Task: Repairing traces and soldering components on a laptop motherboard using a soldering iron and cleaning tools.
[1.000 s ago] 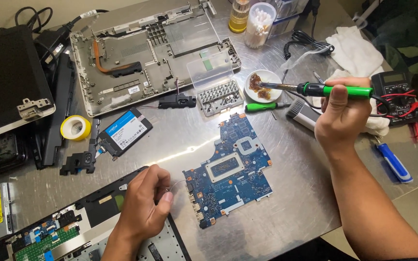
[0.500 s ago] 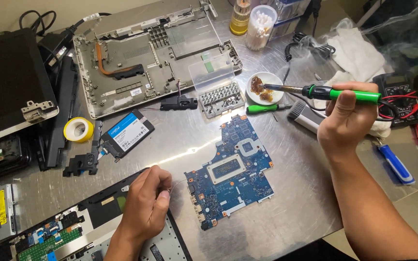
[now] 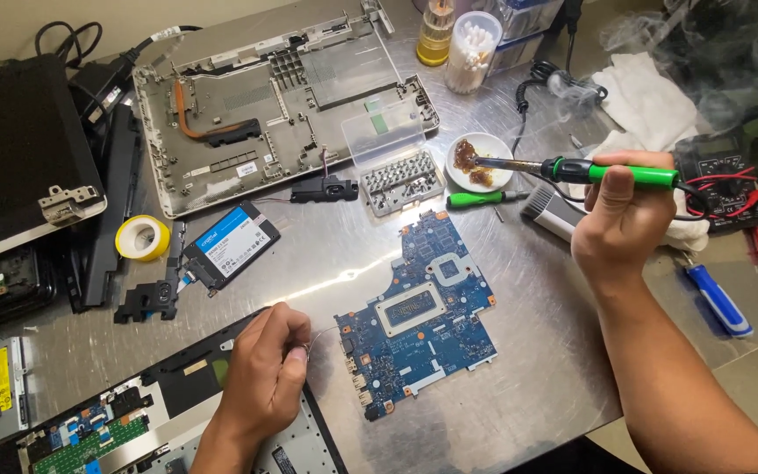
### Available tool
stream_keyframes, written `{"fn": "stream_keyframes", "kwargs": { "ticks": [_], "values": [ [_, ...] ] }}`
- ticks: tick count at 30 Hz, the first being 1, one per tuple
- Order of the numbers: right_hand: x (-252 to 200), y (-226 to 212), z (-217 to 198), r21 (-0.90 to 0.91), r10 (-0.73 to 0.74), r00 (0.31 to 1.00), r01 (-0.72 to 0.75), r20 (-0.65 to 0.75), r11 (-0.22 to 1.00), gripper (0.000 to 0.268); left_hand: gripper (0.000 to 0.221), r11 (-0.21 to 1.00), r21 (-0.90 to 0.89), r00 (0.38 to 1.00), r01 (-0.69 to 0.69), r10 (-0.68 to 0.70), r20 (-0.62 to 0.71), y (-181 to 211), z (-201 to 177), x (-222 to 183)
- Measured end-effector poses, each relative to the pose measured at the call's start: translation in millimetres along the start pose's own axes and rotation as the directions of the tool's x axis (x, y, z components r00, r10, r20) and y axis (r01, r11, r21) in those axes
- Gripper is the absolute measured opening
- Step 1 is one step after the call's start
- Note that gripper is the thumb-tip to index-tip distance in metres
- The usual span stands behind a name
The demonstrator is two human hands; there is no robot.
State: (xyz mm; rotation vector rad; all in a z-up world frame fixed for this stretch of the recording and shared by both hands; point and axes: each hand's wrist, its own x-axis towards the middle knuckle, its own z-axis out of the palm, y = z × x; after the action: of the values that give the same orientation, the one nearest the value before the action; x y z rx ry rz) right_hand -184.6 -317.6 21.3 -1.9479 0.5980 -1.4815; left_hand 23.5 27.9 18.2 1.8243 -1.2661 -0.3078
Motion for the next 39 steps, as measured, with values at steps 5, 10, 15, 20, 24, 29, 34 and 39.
{"fn": "stream_keyframes", "kwargs": {
  "ticks": [5,10,15,20,24,29,34,39],
  "values": [
    [1.5,-3.0,-0.5,0.002,-0.029,0.998,0.029,-0.052,1.000,0.048,0.008,1.000,0.000,1.000,0.000,0.000,-0.003,-0.7,0.4,0.8],
    [-0.3,-14.3,2.0,0.109,-0.003,0.987,0.021,-0.163,0.994,0.055,0.009,1.000,0.003,1.000,0.013,-0.013,-0.005,2.9,-1.4,4.6],
    [-10.4,-27.0,2.1,0.378,0.117,0.989,-0.075,-0.090,0.923,0.050,0.011,0.996,-0.045,0.995,-0.076,0.079,0.056,4.1,-4.2,6.5],
    [-24.0,-34.6,2.8,0.460,0.276,0.949,-0.314,0.151,0.831,0.053,0.014,0.993,-0.073,0.992,-0.094,0.099,0.072,7.4,-6.1,5.6],
    [-32.1,-40.3,5.6,0.457,0.216,0.904,-0.379,0.370,0.805,0.054,0.019,0.989,-0.027,0.985,-0.144,0.146,0.089,4.9,-4.1,6.4],
    [-42.1,-36.1,-1.0,0.430,0.058,0.871,-0.297,0.487,0.853,0.059,0.010,0.988,0.036,0.983,-0.150,0.145,0.116,6.8,0.7,8.9],
    [-53.5,-33.5,-1.1,0.442,-0.043,0.871,-0.205,0.489,0.874,0.062,0.013,0.987,-0.017,0.978,-0.158,0.159,0.132,6.4,0.0,8.1],
    [-52.5,-39.8,1.4,0.440,-0.116,0.863,-0.132,0.492,0.888,0.057,0.030,0.978,-0.012,0.968,-0.210,0.210,0.140,5.3,0.8,10.0]
  ]
}}
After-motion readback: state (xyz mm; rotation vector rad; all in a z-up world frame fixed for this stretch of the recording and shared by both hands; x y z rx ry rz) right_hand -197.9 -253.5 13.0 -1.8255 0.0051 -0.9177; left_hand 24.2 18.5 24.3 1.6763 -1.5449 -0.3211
